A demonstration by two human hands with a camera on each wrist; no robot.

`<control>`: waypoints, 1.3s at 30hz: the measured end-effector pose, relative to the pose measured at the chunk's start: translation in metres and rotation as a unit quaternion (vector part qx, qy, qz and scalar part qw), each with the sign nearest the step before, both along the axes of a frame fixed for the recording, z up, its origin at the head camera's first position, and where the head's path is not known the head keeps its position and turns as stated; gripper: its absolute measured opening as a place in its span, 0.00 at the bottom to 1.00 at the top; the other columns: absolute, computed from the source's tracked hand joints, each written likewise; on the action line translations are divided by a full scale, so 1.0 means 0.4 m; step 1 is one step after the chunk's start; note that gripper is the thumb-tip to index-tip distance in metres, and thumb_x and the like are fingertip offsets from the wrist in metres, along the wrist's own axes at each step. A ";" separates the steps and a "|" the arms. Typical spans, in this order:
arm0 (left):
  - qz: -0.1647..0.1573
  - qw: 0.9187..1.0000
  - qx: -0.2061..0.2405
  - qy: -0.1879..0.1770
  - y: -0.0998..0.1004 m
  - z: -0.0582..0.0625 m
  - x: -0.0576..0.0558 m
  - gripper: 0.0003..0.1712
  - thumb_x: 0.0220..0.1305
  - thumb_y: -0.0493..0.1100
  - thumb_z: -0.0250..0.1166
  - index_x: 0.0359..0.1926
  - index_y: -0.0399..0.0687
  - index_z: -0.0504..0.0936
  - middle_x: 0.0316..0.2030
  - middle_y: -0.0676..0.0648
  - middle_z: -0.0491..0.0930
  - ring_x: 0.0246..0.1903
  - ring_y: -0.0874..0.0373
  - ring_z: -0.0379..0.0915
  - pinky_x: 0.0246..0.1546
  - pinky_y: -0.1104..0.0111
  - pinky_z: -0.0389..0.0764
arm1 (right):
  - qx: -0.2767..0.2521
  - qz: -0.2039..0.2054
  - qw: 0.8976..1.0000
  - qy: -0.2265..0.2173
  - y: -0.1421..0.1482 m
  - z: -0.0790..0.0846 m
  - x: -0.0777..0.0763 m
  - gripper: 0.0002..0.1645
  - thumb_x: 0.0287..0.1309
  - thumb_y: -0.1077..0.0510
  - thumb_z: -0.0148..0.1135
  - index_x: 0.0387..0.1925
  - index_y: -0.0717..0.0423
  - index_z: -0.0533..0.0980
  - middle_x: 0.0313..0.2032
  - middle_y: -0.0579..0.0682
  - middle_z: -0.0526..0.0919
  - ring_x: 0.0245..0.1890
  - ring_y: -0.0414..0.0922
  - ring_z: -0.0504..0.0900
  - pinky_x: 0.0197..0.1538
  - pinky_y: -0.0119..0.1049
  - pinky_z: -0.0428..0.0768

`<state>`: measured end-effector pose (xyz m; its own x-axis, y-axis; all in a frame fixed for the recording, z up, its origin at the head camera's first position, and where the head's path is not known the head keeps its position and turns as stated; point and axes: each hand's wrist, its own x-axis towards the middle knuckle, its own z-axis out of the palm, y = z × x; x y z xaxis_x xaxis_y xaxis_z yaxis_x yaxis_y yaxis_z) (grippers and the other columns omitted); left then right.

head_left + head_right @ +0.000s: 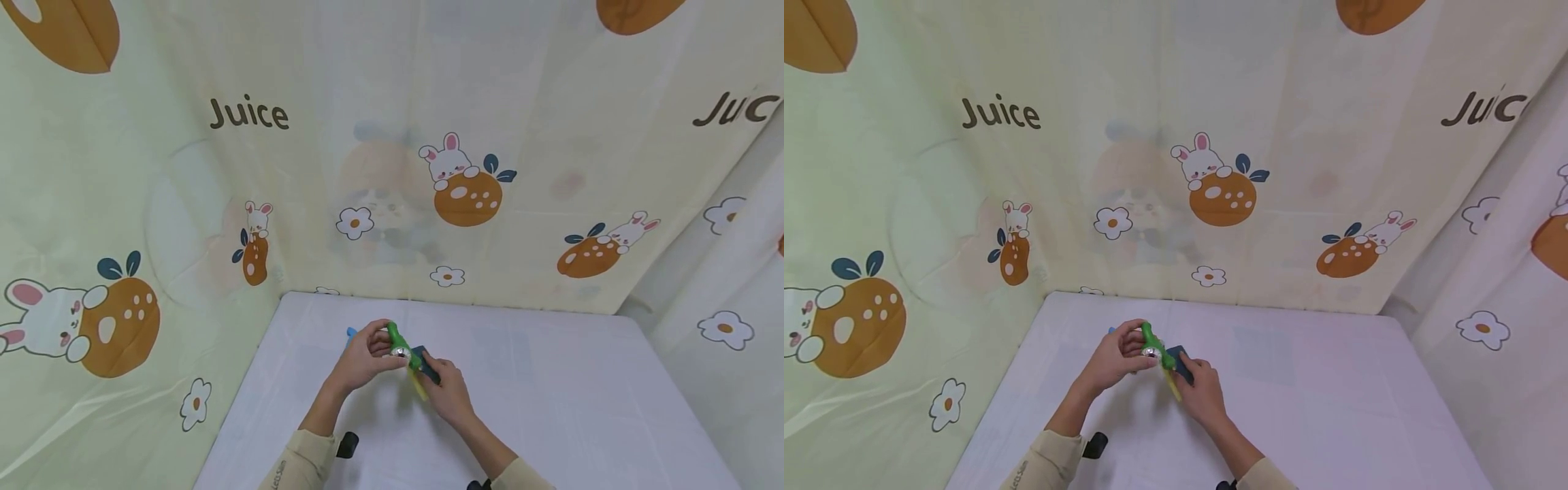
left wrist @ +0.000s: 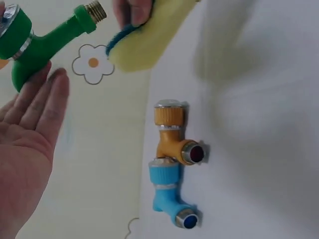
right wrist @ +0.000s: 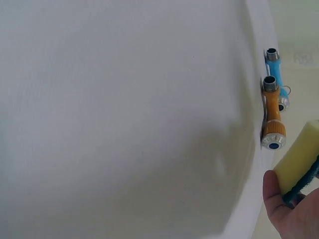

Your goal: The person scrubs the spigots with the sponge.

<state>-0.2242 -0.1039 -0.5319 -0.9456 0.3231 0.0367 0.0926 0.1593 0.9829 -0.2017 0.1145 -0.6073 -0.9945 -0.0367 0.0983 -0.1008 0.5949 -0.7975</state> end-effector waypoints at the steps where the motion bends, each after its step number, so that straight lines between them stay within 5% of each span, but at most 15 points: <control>1: 0.008 1.000 0.001 -0.002 -0.001 0.001 -0.001 0.53 0.57 0.50 0.80 0.77 0.44 0.62 0.59 0.41 0.80 0.58 0.51 0.81 0.60 0.60 0.84 | -0.006 -0.004 1.000 -0.010 0.002 -0.003 0.001 0.31 0.71 0.51 0.64 0.72 0.52 0.73 0.62 0.63 0.80 0.61 0.59 0.79 0.62 0.58 0.78; 5: 0.057 0.998 -0.027 -0.009 -0.006 -0.002 -0.001 0.54 0.58 0.53 0.79 0.79 0.47 0.61 0.58 0.44 0.78 0.54 0.55 0.81 0.44 0.67 0.84 | -0.060 -0.025 0.998 -0.020 0.007 -0.003 0.001 0.32 0.76 0.46 0.59 0.75 0.51 0.69 0.66 0.60 0.78 0.62 0.55 0.78 0.59 0.52 0.79; 8: 0.082 0.996 -0.045 -0.011 -0.009 -0.013 -0.001 0.53 0.59 0.54 0.78 0.78 0.47 0.62 0.54 0.45 0.80 0.50 0.56 0.81 0.40 0.68 0.82 | -0.124 -0.028 0.992 0.021 0.003 0.013 0.003 0.31 0.77 0.47 0.57 0.75 0.47 0.68 0.65 0.56 0.78 0.58 0.51 0.78 0.52 0.40 0.82; 12: 0.080 0.996 -0.048 0.006 -0.006 -0.033 -0.005 0.41 0.60 0.54 0.78 0.68 0.49 0.68 0.46 0.44 0.84 0.42 0.56 0.83 0.40 0.67 0.84 | -0.166 0.007 0.978 0.126 -0.013 0.041 0.012 0.30 0.75 0.54 0.60 0.75 0.46 0.68 0.65 0.53 0.78 0.55 0.46 0.78 0.46 0.29 0.83; 18: 0.055 0.995 -0.074 0.043 -0.004 -0.046 -0.005 0.20 0.63 0.57 0.75 0.50 0.56 0.80 0.48 0.49 0.85 0.45 0.55 0.82 0.47 0.60 0.85 | -0.136 0.069 0.961 0.232 -0.038 0.061 0.029 0.32 0.72 0.62 0.61 0.74 0.50 0.69 0.66 0.53 0.76 0.57 0.43 0.77 0.52 0.28 0.82; 23: 0.010 0.995 -0.093 0.041 -0.009 -0.045 -0.001 0.22 0.63 0.59 0.75 0.53 0.56 0.85 0.49 0.52 0.86 0.48 0.55 0.84 0.53 0.57 0.85 | -0.121 0.067 0.965 0.222 -0.044 0.057 0.033 0.29 0.74 0.61 0.58 0.73 0.49 0.71 0.65 0.51 0.78 0.53 0.43 0.77 0.49 0.30 0.82; 30: -0.033 0.992 -0.113 0.034 -0.015 -0.047 0.003 0.34 0.60 0.56 0.78 0.65 0.53 0.82 0.49 0.53 0.86 0.48 0.57 0.84 0.49 0.62 0.87 | -0.108 0.056 0.971 0.208 -0.041 0.062 0.028 0.29 0.75 0.57 0.59 0.74 0.48 0.71 0.65 0.52 0.78 0.54 0.45 0.77 0.50 0.34 0.84; 39: -0.023 0.988 -0.139 0.056 -0.009 -0.052 0.001 0.30 0.62 0.55 0.76 0.64 0.52 0.84 0.43 0.53 0.88 0.39 0.61 0.84 0.41 0.68 0.87 | -0.120 0.044 0.977 0.174 -0.036 0.069 0.024 0.29 0.76 0.54 0.58 0.75 0.48 0.70 0.66 0.52 0.77 0.55 0.45 0.77 0.51 0.35 0.84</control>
<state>-0.2238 -0.1074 -0.5527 -0.9246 0.3784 0.0440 0.2117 0.4144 0.8852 -0.1922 0.1001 -0.5796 -0.8937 -0.0551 0.4453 -0.4322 0.3724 -0.8213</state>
